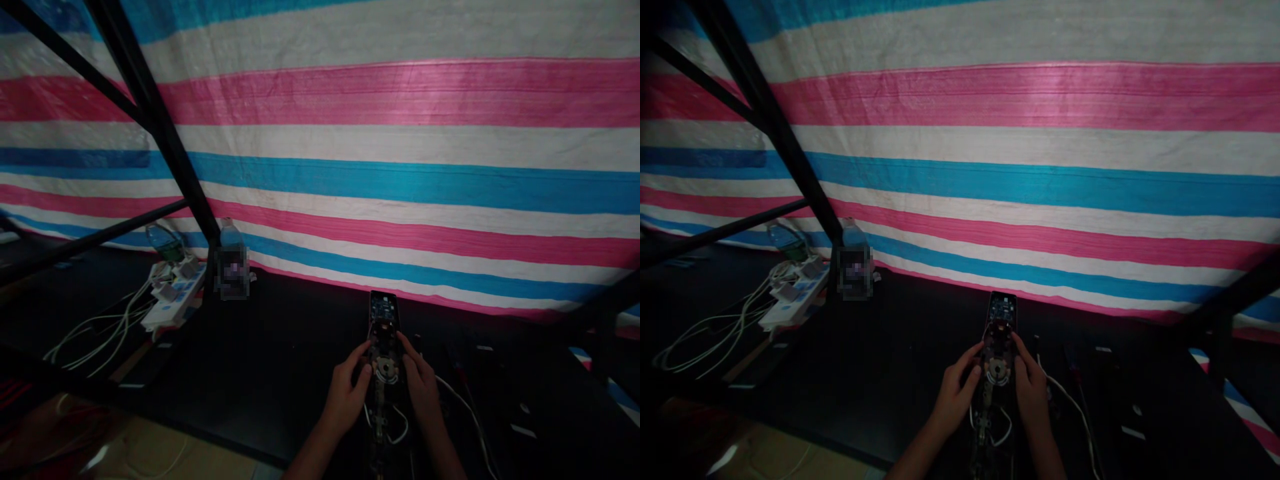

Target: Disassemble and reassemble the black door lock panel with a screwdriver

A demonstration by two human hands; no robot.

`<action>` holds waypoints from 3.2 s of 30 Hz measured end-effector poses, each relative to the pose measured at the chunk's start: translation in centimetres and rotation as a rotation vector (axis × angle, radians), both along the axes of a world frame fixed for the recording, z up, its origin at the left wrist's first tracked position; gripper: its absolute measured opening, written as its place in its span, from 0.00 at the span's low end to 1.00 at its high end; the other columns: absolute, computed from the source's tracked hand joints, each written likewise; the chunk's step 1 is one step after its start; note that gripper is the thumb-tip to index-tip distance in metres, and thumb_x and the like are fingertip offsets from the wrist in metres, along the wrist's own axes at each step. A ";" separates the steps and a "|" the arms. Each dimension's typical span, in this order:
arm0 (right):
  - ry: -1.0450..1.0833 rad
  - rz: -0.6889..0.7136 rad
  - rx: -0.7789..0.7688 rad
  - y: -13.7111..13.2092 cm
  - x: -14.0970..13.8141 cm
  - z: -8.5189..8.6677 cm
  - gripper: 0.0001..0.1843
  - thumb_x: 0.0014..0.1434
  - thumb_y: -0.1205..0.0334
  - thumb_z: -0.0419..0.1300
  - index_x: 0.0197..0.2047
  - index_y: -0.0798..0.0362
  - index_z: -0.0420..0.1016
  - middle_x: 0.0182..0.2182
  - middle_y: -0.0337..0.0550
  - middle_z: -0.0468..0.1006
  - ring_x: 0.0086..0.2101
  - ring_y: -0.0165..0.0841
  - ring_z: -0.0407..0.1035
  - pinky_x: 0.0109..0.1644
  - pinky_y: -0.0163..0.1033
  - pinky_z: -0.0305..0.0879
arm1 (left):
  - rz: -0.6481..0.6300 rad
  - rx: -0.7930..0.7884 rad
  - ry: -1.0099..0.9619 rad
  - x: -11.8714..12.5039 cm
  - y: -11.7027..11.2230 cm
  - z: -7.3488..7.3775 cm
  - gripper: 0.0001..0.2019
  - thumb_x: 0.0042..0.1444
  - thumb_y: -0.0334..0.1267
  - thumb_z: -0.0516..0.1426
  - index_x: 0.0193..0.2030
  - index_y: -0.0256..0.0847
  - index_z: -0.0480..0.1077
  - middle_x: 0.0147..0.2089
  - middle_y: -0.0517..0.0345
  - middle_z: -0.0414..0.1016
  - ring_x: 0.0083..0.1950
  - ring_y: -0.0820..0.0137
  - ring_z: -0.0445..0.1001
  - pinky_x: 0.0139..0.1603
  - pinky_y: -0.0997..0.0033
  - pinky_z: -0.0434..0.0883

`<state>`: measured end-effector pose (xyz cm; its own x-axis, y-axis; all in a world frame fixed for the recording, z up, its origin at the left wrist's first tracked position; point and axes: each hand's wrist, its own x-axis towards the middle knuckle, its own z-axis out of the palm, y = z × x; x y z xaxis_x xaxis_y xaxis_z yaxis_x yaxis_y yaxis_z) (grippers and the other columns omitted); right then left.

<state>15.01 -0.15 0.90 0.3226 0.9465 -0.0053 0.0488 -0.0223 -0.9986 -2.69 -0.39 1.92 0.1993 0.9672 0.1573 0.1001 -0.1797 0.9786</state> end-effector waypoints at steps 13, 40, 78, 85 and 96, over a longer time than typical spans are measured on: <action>0.016 -0.015 -0.017 0.9 0.5 -0.5 0.30 0.55 0.49 0.60 0.59 0.51 0.78 0.57 0.46 0.78 0.56 0.48 0.72 0.62 0.51 0.66 | -0.003 -0.031 -0.024 0.0 -0.1 0.2 0.23 0.68 0.46 0.51 0.66 0.40 0.67 0.47 0.51 0.83 0.47 0.62 0.80 0.49 0.67 0.73; -0.009 0.019 0.011 1.8 1.2 -1.0 0.30 0.57 0.43 0.61 0.58 0.51 0.79 0.56 0.48 0.78 0.58 0.47 0.71 0.65 0.53 0.62 | 0.071 -0.004 -0.015 0.0 -0.1 -0.3 0.24 0.69 0.51 0.49 0.63 0.43 0.71 0.61 0.47 0.77 0.60 0.57 0.76 0.62 0.57 0.71; -0.064 0.015 0.050 -0.2 0.6 -0.4 0.29 0.59 0.43 0.61 0.60 0.49 0.77 0.58 0.46 0.77 0.58 0.47 0.71 0.62 0.52 0.67 | 0.081 -0.012 -0.001 0.1 -0.1 0.3 0.22 0.69 0.51 0.48 0.58 0.42 0.73 0.54 0.49 0.81 0.54 0.59 0.78 0.58 0.60 0.72; -0.061 0.038 0.053 -0.4 0.6 -0.6 0.29 0.62 0.43 0.58 0.62 0.47 0.75 0.60 0.46 0.76 0.59 0.47 0.70 0.63 0.52 0.66 | 0.077 -0.012 -0.003 0.1 -0.2 0.5 0.21 0.69 0.50 0.48 0.58 0.41 0.72 0.50 0.50 0.82 0.50 0.60 0.79 0.54 0.63 0.72; -0.046 0.041 0.070 -0.5 0.8 -1.1 0.30 0.61 0.40 0.59 0.61 0.48 0.76 0.59 0.47 0.77 0.57 0.46 0.72 0.61 0.49 0.69 | 0.100 -0.024 0.036 0.3 0.1 0.0 0.24 0.68 0.50 0.50 0.63 0.39 0.69 0.41 0.52 0.81 0.42 0.63 0.78 0.47 0.65 0.73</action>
<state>15.78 -0.66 -0.22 0.2820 0.9565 0.0750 0.0943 0.0502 -0.9943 -2.42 -0.34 1.90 0.1072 0.9859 0.1286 0.1519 -0.1441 0.9778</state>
